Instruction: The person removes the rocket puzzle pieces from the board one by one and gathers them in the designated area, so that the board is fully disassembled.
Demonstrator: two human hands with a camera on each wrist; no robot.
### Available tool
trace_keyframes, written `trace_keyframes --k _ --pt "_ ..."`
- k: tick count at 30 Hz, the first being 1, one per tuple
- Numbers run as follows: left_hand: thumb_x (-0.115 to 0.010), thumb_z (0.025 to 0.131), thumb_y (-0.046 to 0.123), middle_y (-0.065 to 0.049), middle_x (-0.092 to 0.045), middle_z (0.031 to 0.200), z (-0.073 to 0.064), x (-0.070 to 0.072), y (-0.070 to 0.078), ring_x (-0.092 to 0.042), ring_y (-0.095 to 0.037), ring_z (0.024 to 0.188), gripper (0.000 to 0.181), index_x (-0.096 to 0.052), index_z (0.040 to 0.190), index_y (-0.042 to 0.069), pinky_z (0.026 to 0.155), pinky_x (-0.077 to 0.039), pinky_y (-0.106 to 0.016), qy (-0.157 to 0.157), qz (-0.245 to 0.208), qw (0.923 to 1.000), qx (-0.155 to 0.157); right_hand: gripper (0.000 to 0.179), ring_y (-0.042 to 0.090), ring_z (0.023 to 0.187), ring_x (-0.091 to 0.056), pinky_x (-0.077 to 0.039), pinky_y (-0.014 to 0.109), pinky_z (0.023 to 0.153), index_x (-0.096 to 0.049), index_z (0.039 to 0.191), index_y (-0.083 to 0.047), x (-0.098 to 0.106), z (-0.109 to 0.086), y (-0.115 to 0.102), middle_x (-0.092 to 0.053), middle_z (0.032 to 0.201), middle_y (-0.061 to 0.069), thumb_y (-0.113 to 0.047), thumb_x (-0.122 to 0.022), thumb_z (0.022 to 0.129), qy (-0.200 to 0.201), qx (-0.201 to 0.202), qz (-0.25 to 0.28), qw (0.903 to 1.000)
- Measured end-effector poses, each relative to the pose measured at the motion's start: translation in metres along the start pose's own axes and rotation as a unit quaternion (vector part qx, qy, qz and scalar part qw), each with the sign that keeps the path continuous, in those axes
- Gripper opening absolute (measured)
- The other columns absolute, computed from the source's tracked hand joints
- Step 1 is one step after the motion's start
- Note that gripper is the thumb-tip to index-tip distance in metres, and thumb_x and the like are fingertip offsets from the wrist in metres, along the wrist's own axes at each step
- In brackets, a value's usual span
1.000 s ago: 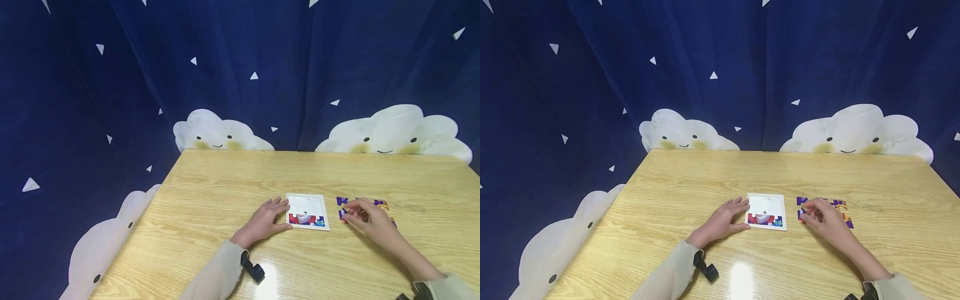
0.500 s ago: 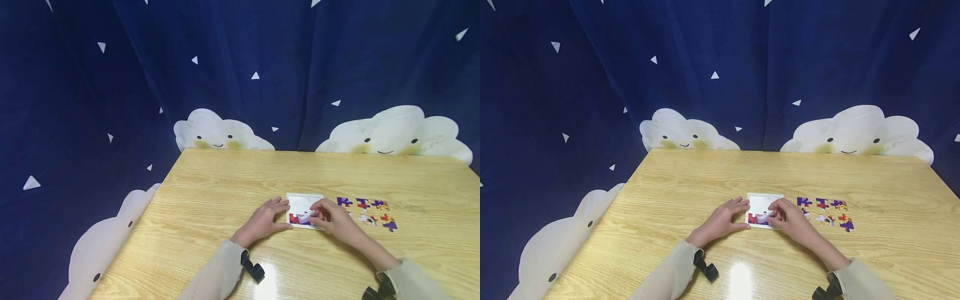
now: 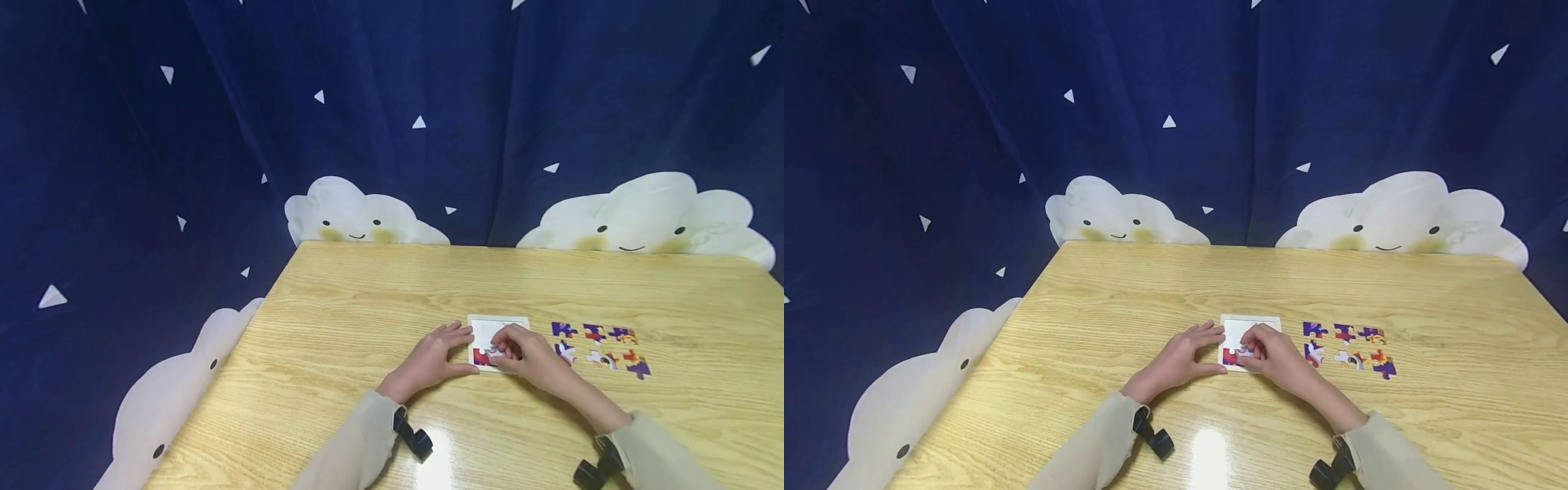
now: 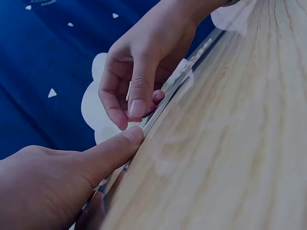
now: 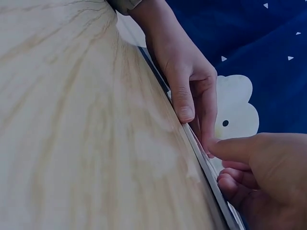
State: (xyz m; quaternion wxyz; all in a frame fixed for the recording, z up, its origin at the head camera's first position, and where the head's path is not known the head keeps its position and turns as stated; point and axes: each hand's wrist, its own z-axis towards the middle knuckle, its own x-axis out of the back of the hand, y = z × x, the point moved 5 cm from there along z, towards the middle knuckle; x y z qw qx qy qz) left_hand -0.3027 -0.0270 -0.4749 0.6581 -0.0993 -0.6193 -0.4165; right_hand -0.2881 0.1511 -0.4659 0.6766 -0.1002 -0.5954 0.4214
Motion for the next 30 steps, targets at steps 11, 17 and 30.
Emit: trace_keyframes --k 11,17,30 --pt "-0.068 0.088 0.046 0.0 -0.052 0.148 0.0 -0.003 0.0 -0.04 -0.021 0.145 0.059 -0.059 0.135 0.012 0.12 -0.033 -0.04 -0.002 -0.002 1.0 -0.005 0.021 0.0 0.071 -0.042 -0.039 0.018 0.06 -0.064 0.095 -0.009 -0.005 -0.001 -0.005 -0.053 0.081 -0.004 -0.016 -0.078 0.081 -0.025 0.023 -0.023 0.9992" --pt "-0.069 0.088 0.046 0.0 -0.054 0.146 -0.001 0.0 0.0 -0.042 -0.021 0.143 0.058 -0.061 0.134 0.012 0.12 -0.034 -0.039 0.009 0.007 0.9999 -0.01 0.02 0.001 0.07 -0.039 -0.035 0.019 0.059 -0.061 0.093 -0.008 -0.005 0.003 -0.008 -0.049 0.079 -0.002 -0.014 -0.077 0.083 -0.04 0.041 -0.02 0.9982" --pt "-0.068 0.088 0.046 0.0 -0.053 0.146 0.0 0.0 0.001 -0.042 -0.022 0.143 0.058 -0.061 0.134 0.012 0.12 -0.032 -0.038 0.009 0.005 0.9999 -0.012 0.022 0.003 0.072 -0.04 -0.036 0.019 0.061 -0.056 0.097 -0.008 -0.005 0.003 -0.01 -0.049 0.084 -0.001 -0.015 -0.074 0.086 -0.059 0.018 -0.032 0.9976"
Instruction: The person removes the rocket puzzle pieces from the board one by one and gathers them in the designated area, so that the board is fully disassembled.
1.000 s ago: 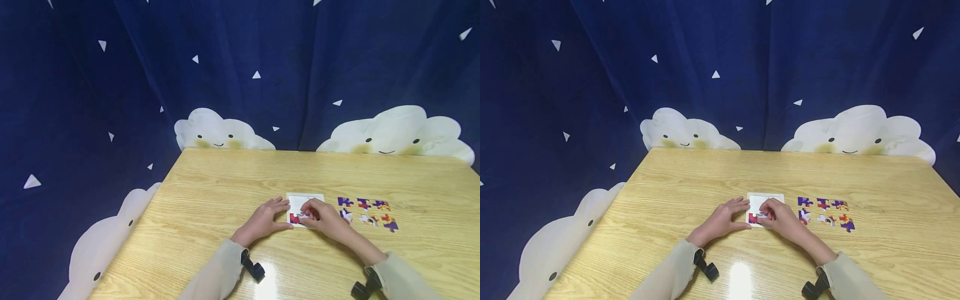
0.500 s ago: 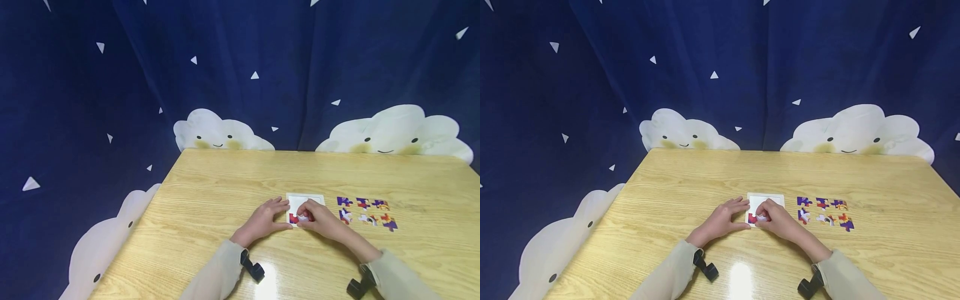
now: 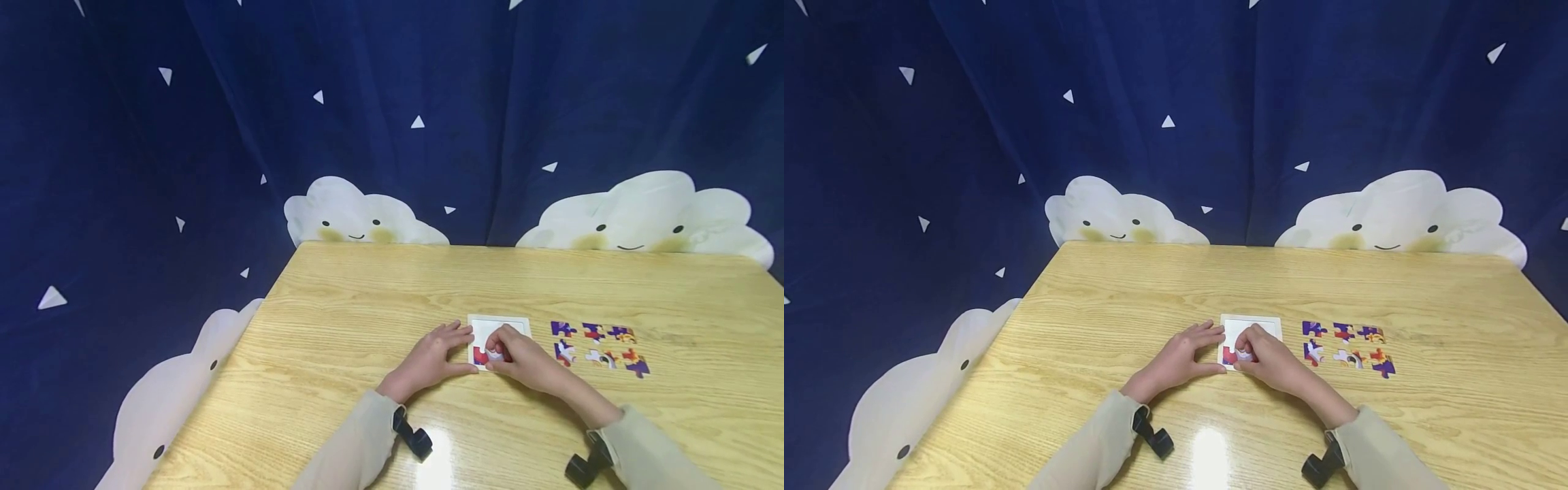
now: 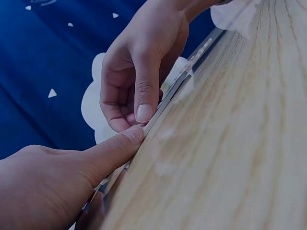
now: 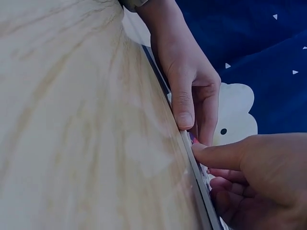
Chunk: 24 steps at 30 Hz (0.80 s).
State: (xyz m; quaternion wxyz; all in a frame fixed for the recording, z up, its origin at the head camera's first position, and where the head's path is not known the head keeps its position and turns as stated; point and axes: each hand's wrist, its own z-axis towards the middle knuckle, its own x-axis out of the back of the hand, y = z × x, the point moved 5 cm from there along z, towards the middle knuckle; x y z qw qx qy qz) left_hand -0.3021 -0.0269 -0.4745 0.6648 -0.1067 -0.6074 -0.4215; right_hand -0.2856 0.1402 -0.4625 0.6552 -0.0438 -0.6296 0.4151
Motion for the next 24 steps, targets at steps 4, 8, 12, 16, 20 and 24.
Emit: trace_keyframes --k 4,8,12,16,20,24 --pt "-0.069 0.088 0.046 -0.001 -0.053 0.146 0.0 0.0 0.0 -0.042 -0.022 0.143 0.058 -0.061 0.134 0.012 0.12 -0.032 -0.038 0.001 0.001 1.0 -0.002 0.022 0.002 0.072 -0.041 -0.038 0.02 0.061 -0.058 0.096 -0.01 0.0 -0.001 -0.002 -0.051 0.083 -0.003 -0.017 -0.075 0.085 0.016 -0.008 -0.022 0.9996" --pt "-0.069 0.088 0.046 -0.001 -0.053 0.146 0.0 0.0 0.0 -0.042 -0.022 0.143 0.058 -0.061 0.134 0.012 0.12 -0.033 -0.038 -0.001 0.004 1.0 -0.002 0.022 0.002 0.073 -0.044 -0.041 0.02 0.063 -0.059 0.095 -0.012 -0.001 -0.004 -0.003 -0.052 0.084 -0.005 -0.015 -0.077 0.083 0.038 -0.014 -0.045 0.9981" --pt "-0.068 0.088 0.047 0.0 -0.053 0.147 0.0 0.0 0.001 -0.042 -0.022 0.143 0.058 -0.06 0.134 0.012 0.12 -0.033 -0.038 -0.002 0.006 1.0 -0.001 0.023 0.001 0.073 -0.045 -0.042 0.02 0.063 -0.059 0.094 -0.013 -0.002 -0.006 -0.002 -0.053 0.084 -0.007 -0.015 -0.078 0.081 0.053 -0.012 -0.057 0.9969" --pt "-0.068 0.088 0.047 0.0 -0.052 0.147 0.0 0.0 0.0 -0.041 -0.021 0.144 0.058 -0.06 0.134 0.012 0.12 -0.032 -0.038 -0.006 0.004 1.0 0.003 0.023 0.0 0.073 -0.046 -0.043 0.02 0.063 -0.059 0.095 -0.013 -0.003 -0.007 -0.002 -0.053 0.085 -0.006 -0.013 -0.078 0.082 0.062 -0.002 -0.047 0.997" --pt "-0.068 0.088 0.047 0.0 -0.051 0.148 0.0 -0.001 -0.001 -0.04 -0.021 0.145 0.059 -0.06 0.135 0.012 0.121 -0.031 -0.038 -0.009 0.0 0.9999 0.007 0.026 0.0 0.075 -0.046 -0.045 0.019 0.063 -0.058 0.096 -0.012 -0.004 -0.009 -0.005 -0.052 0.087 -0.005 -0.006 -0.078 0.08 0.079 0.03 -0.017 0.9963" --pt "-0.068 0.088 0.047 0.0 -0.05 0.149 0.0 -0.001 -0.001 -0.039 -0.021 0.145 0.06 -0.058 0.136 0.013 0.121 -0.031 -0.038 -0.013 -0.001 0.9999 0.009 0.033 0.002 0.075 -0.046 -0.044 0.018 0.062 -0.057 0.097 -0.01 -0.005 -0.013 -0.009 -0.05 0.087 -0.003 0.001 -0.079 0.076 0.11 0.081 -0.005 0.9906"
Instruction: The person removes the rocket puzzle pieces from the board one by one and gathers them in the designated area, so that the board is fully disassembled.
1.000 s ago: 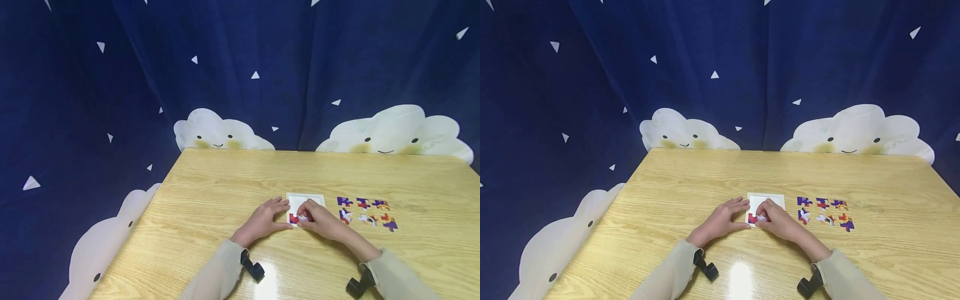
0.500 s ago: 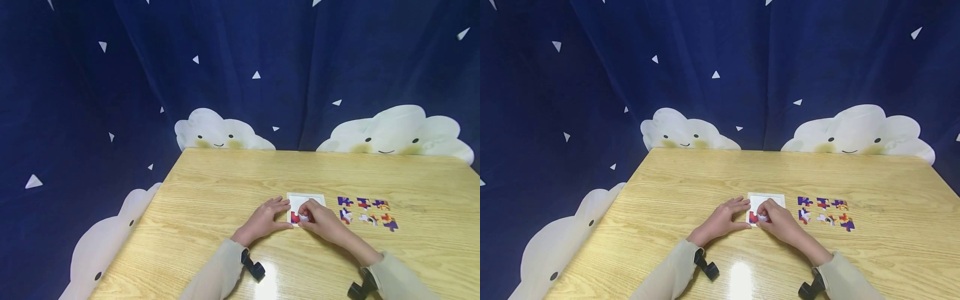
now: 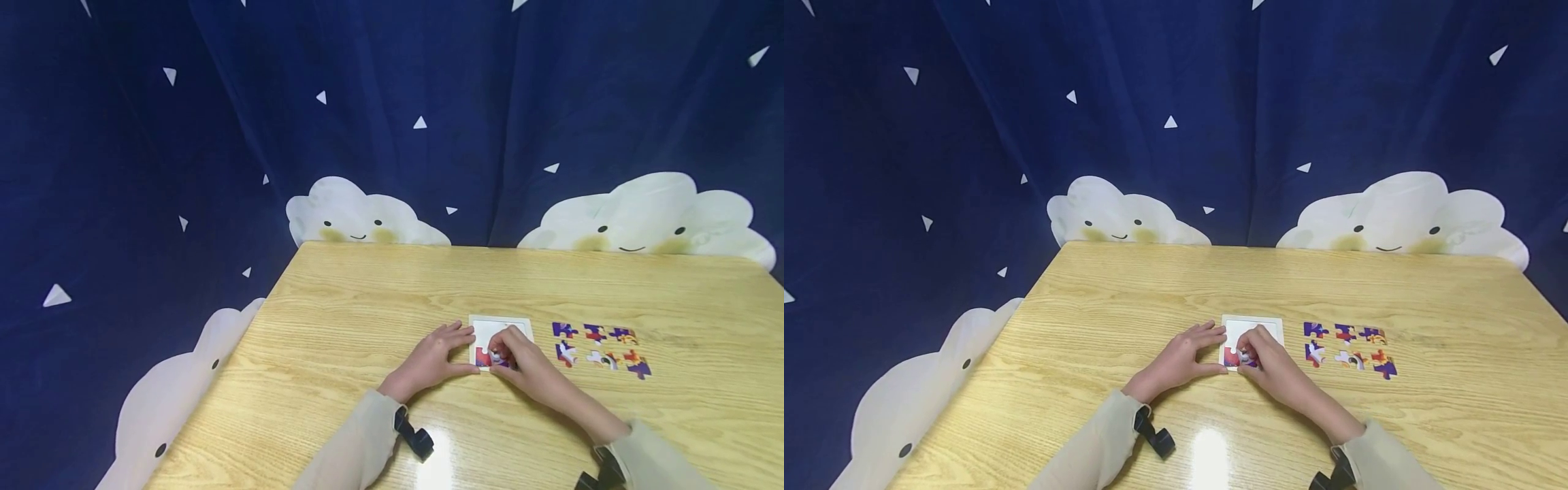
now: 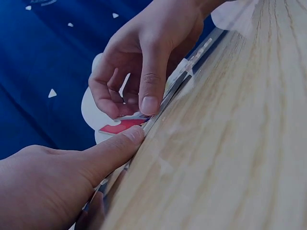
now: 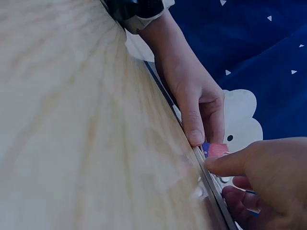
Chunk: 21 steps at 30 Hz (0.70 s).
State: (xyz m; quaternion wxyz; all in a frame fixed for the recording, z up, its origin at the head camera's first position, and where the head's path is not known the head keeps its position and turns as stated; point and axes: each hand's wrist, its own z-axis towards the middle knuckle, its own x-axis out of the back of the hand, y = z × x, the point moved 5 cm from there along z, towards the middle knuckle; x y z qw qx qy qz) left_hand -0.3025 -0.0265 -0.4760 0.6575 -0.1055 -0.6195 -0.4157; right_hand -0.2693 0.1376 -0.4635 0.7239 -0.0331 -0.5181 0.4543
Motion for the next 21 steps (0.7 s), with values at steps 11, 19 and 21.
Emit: trace_keyframes --k 11,19,21 --pt "-0.068 0.088 0.046 0.0 -0.052 0.148 0.0 0.001 0.001 -0.041 -0.022 0.144 0.059 -0.059 0.136 0.012 0.12 -0.033 -0.038 0.005 0.006 0.9999 -0.008 0.024 -0.005 0.07 -0.048 -0.046 0.017 0.058 -0.058 0.093 -0.013 0.0 -0.003 0.003 -0.056 0.081 -0.006 0.005 -0.07 0.084 0.031 -0.019 0.047 0.9982" --pt "-0.068 0.088 0.047 0.001 -0.051 0.148 0.0 0.0 0.0 -0.04 -0.021 0.145 0.059 -0.059 0.136 0.013 0.12 -0.032 -0.038 0.002 0.005 1.0 -0.003 0.017 -0.004 0.066 -0.048 -0.044 0.018 0.058 -0.062 0.093 -0.014 0.001 -0.004 0.01 -0.062 0.075 -0.005 0.001 -0.067 0.089 0.055 -0.088 0.076 0.9917" --pt "-0.068 0.088 0.047 0.001 -0.051 0.148 0.001 0.0 0.0 -0.04 -0.021 0.145 0.06 -0.059 0.136 0.013 0.121 -0.032 -0.038 0.003 0.006 1.0 -0.002 0.015 -0.004 0.066 -0.048 -0.043 0.018 0.057 -0.063 0.093 -0.014 0.002 -0.004 0.01 -0.062 0.075 -0.004 0.0 -0.066 0.089 0.055 -0.103 0.081 0.9899"
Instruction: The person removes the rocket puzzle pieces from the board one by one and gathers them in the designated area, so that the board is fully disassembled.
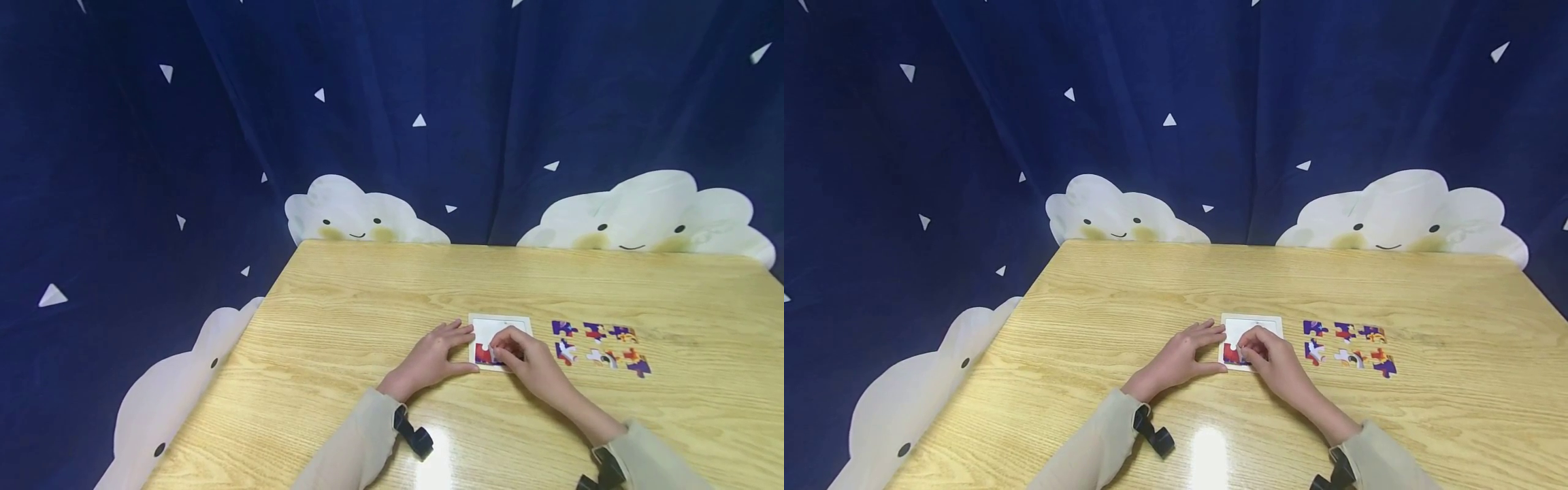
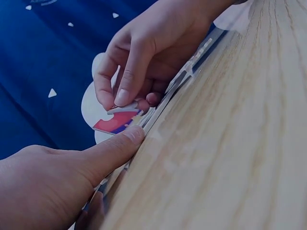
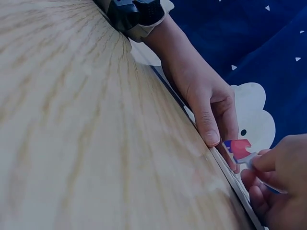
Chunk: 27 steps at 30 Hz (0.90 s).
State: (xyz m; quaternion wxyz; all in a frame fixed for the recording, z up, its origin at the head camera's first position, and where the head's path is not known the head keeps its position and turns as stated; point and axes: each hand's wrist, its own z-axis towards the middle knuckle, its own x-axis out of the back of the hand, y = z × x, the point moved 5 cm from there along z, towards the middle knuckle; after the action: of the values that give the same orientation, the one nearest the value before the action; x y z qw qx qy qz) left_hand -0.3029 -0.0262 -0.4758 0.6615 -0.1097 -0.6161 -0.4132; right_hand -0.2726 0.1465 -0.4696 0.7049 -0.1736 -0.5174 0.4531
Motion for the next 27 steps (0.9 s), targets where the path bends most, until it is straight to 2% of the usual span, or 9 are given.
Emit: trace_keyframes --k 14,22,27 --pt "-0.068 0.088 0.049 0.002 -0.05 0.149 0.001 -0.002 0.0 -0.039 -0.021 0.145 0.062 -0.057 0.138 0.014 0.121 -0.03 -0.038 -0.007 0.006 1.0 0.0 0.01 -0.004 0.069 -0.053 -0.047 0.017 0.06 -0.066 0.095 -0.012 0.015 -0.009 0.004 -0.065 0.079 -0.002 -0.003 -0.066 0.091 0.014 -0.04 0.012 0.9991" --pt "-0.069 0.087 0.049 0.002 -0.05 0.149 0.001 -0.001 -0.001 -0.038 -0.02 0.145 0.062 -0.058 0.137 0.014 0.122 -0.029 -0.038 -0.005 0.002 1.0 0.002 0.013 -0.004 0.073 -0.059 -0.051 0.012 0.067 -0.067 0.095 -0.01 0.03 -0.023 0.006 -0.067 0.081 0.001 0.001 -0.068 0.088 0.032 -0.033 0.013 0.9989" --pt "-0.068 0.087 0.049 0.001 -0.05 0.149 0.0 -0.001 -0.002 -0.038 -0.02 0.145 0.063 -0.057 0.138 0.013 0.122 -0.029 -0.038 -0.006 0.0 1.0 0.001 0.015 -0.006 0.075 -0.06 -0.051 0.007 0.071 -0.067 0.094 -0.009 0.038 -0.031 0.006 -0.068 0.081 0.0 0.003 -0.069 0.086 0.037 -0.026 -0.008 0.9989"
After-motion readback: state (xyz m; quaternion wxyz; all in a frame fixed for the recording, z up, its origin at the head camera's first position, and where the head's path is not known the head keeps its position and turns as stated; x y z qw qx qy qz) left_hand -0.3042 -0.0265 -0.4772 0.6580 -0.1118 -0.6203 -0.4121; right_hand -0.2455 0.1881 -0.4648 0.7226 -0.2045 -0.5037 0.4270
